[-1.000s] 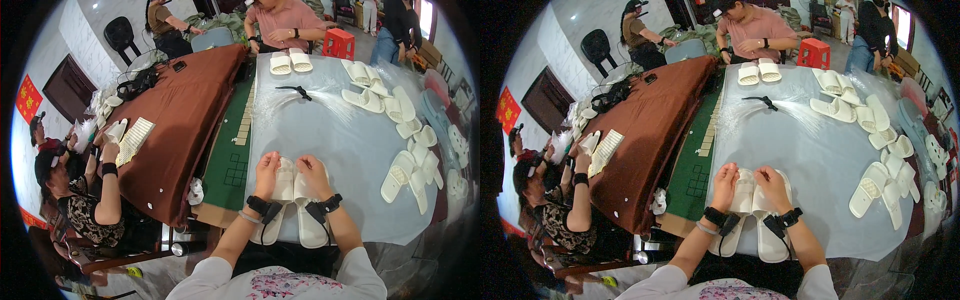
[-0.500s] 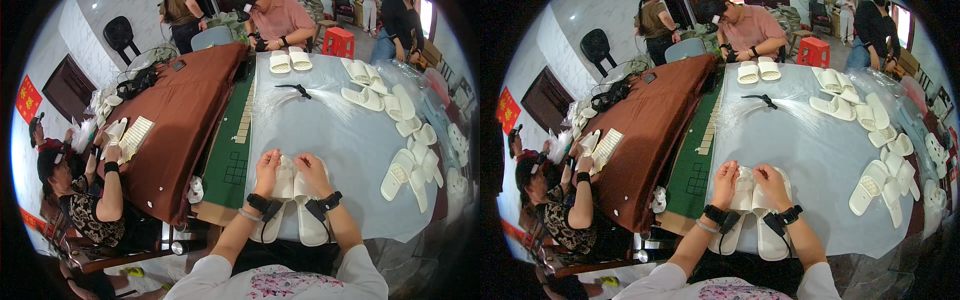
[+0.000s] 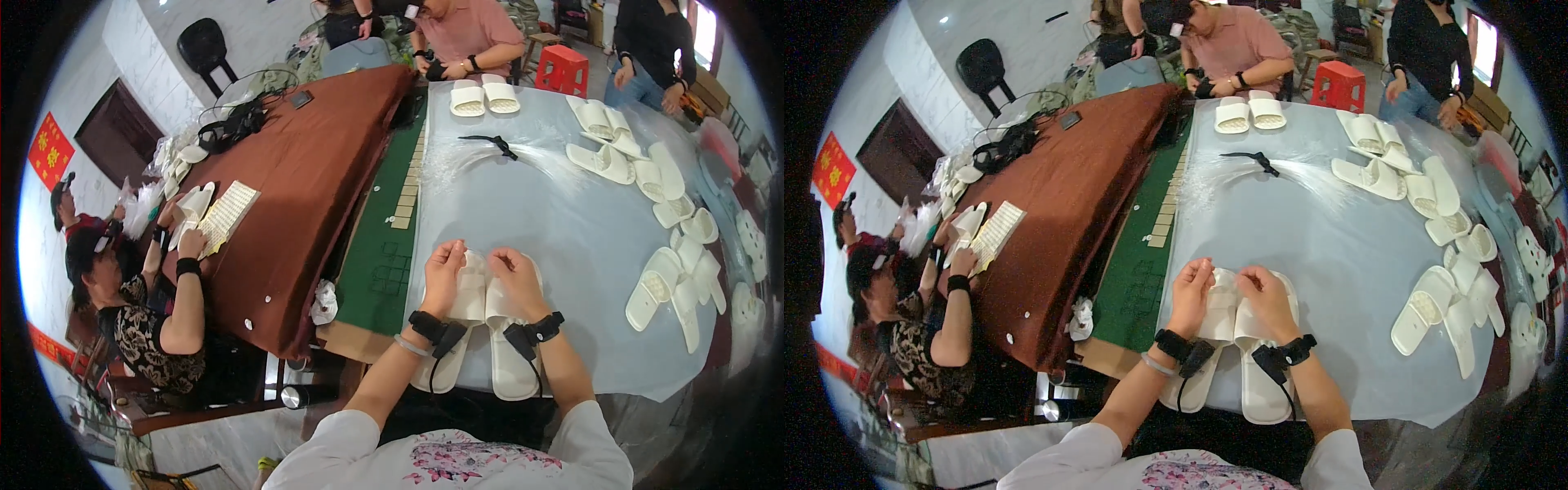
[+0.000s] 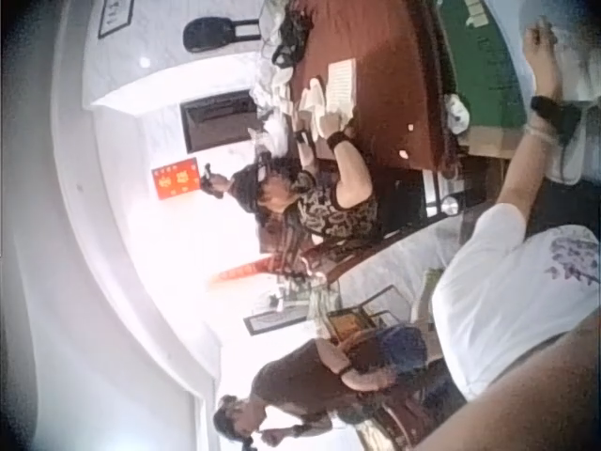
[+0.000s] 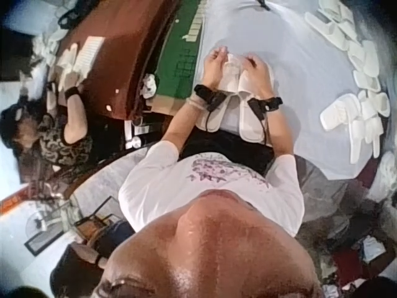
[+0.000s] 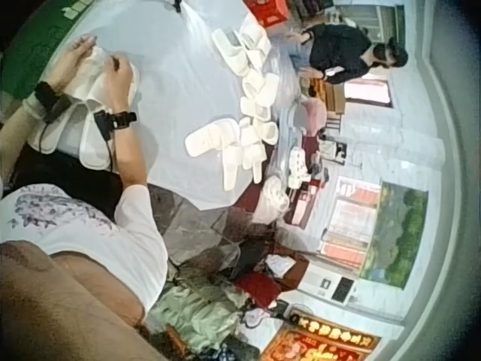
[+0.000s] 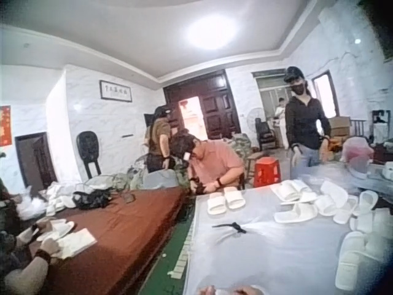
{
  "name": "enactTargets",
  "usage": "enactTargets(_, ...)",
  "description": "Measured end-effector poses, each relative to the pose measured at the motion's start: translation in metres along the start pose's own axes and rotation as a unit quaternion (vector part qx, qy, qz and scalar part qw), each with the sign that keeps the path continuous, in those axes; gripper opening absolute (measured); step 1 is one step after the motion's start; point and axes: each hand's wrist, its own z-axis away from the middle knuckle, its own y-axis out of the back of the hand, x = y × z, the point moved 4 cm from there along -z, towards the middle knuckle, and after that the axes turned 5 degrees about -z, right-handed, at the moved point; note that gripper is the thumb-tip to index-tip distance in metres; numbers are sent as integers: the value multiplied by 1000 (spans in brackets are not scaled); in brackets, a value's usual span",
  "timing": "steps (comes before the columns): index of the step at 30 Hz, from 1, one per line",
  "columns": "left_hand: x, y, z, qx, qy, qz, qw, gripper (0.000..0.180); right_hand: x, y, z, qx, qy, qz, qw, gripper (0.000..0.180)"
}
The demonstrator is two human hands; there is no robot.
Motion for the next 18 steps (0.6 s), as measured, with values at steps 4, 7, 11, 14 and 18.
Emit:
enactTargets(4, -7, 3, -2, 31, 7, 138, 990, 21, 0, 0, 0, -12, -9, 16, 1000, 19)
enactTargets(7, -2, -2, 1, -24, 13, -32, 999, 19, -3, 1, 0, 20, -18, 15, 1000, 18)
enactTargets(11, 3, -14, 3, -89, 22, -27, 995, 17, -4, 1, -1, 26, -13, 21, 999, 14)
enactTargets(14, -5, 0, -4, -9, -2, 67, 998, 19, 2, -1, -3, 24, -7, 3, 1000, 13)
enactTargets(18, -9, 3, -4, 10, 25, 132, 991, 18, 6, 3, -4, 12, -16, 19, 1000, 13)
